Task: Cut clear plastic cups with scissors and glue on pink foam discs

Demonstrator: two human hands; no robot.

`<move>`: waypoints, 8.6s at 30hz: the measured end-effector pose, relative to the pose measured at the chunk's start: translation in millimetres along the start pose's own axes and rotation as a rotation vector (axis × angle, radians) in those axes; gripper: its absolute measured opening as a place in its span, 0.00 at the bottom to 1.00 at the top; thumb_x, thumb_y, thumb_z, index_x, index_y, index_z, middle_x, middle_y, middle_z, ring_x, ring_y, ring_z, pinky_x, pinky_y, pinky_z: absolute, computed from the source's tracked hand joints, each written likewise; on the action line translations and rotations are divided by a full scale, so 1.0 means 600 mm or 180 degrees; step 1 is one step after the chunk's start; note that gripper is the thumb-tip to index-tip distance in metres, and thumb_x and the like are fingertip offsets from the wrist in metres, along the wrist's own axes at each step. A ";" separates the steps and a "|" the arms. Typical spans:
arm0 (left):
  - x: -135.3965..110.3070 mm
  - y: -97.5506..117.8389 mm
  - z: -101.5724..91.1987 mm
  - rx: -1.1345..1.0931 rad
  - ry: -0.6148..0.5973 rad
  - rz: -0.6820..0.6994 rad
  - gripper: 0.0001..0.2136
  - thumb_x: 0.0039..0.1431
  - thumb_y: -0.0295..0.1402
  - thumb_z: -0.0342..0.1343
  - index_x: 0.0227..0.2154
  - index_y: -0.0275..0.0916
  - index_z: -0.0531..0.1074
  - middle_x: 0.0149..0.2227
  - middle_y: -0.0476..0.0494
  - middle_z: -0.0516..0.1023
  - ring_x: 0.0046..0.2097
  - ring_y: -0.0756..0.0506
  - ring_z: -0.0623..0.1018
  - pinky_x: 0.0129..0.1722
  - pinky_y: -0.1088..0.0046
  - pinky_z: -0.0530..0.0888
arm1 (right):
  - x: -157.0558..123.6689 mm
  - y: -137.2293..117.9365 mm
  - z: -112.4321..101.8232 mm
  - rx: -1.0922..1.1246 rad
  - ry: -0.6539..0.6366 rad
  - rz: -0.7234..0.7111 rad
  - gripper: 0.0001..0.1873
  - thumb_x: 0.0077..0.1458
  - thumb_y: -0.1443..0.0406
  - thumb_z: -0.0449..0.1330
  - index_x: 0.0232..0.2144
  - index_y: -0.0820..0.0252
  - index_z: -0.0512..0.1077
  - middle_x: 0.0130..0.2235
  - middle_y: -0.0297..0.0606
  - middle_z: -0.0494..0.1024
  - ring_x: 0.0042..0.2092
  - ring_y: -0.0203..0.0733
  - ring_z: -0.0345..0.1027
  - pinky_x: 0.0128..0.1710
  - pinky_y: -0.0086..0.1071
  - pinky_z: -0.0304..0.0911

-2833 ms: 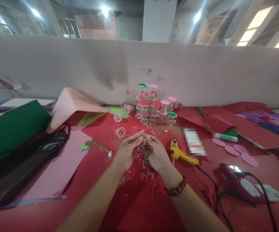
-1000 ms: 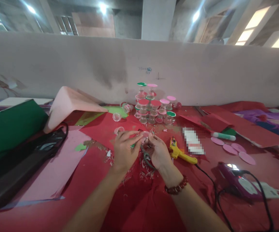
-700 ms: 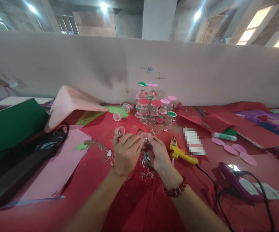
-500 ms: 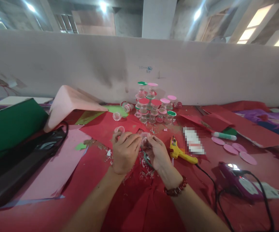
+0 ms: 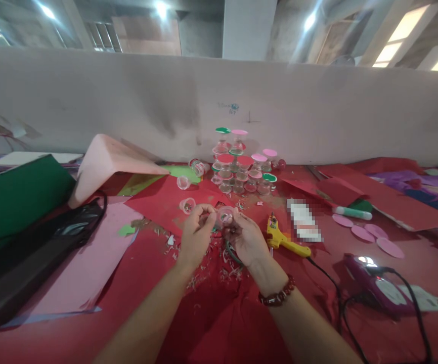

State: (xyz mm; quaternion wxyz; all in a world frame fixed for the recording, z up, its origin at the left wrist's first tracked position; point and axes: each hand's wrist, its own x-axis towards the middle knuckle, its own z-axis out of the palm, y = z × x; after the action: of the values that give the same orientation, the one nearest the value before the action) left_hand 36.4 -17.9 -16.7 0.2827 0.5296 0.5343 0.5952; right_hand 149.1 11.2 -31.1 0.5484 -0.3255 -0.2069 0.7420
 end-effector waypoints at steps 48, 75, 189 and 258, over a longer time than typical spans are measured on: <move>0.001 -0.004 0.016 -0.2355 -0.0470 -0.1772 0.21 0.43 0.22 0.59 0.44 0.38 0.76 0.40 0.44 0.80 0.41 0.49 0.76 0.47 0.71 0.67 | -0.001 0.000 -0.005 0.0093 -0.0274 0.0156 0.11 0.41 0.62 0.67 0.20 0.61 0.69 0.18 0.28 0.68 0.22 0.29 0.59 0.22 0.24 0.55; -0.006 0.004 0.023 -0.2420 -0.0412 -0.1801 0.25 0.42 0.20 0.56 0.47 0.38 0.73 0.42 0.45 0.79 0.38 0.51 0.75 0.39 0.75 0.68 | -0.003 0.002 -0.004 0.0125 -0.0186 0.0117 0.13 0.40 0.61 0.68 0.18 0.61 0.69 0.18 0.28 0.68 0.22 0.29 0.58 0.22 0.23 0.56; -0.001 -0.017 0.012 -0.1215 0.0249 -0.1071 0.07 0.46 0.36 0.63 0.24 0.37 0.74 0.25 0.50 0.73 0.31 0.50 0.69 0.36 0.75 0.64 | -0.007 -0.025 -0.010 -0.3369 -0.0357 -0.2592 0.08 0.53 0.66 0.57 0.29 0.52 0.77 0.31 0.36 0.74 0.34 0.41 0.66 0.36 0.33 0.58; 0.008 -0.013 0.007 -0.2097 0.0149 -0.1649 0.08 0.41 0.32 0.66 0.22 0.37 0.72 0.26 0.50 0.74 0.33 0.51 0.73 0.34 0.77 0.65 | 0.002 -0.030 -0.015 -0.2581 0.0383 -0.1880 0.12 0.53 0.61 0.50 0.22 0.58 0.63 0.21 0.28 0.61 0.24 0.33 0.56 0.23 0.26 0.53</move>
State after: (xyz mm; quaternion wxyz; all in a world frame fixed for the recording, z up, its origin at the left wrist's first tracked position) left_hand 37.4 -10.2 -22.9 0.5650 0.2452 0.4371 0.6554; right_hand 167.2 17.8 -26.0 0.5753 -0.4820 -0.5297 0.3951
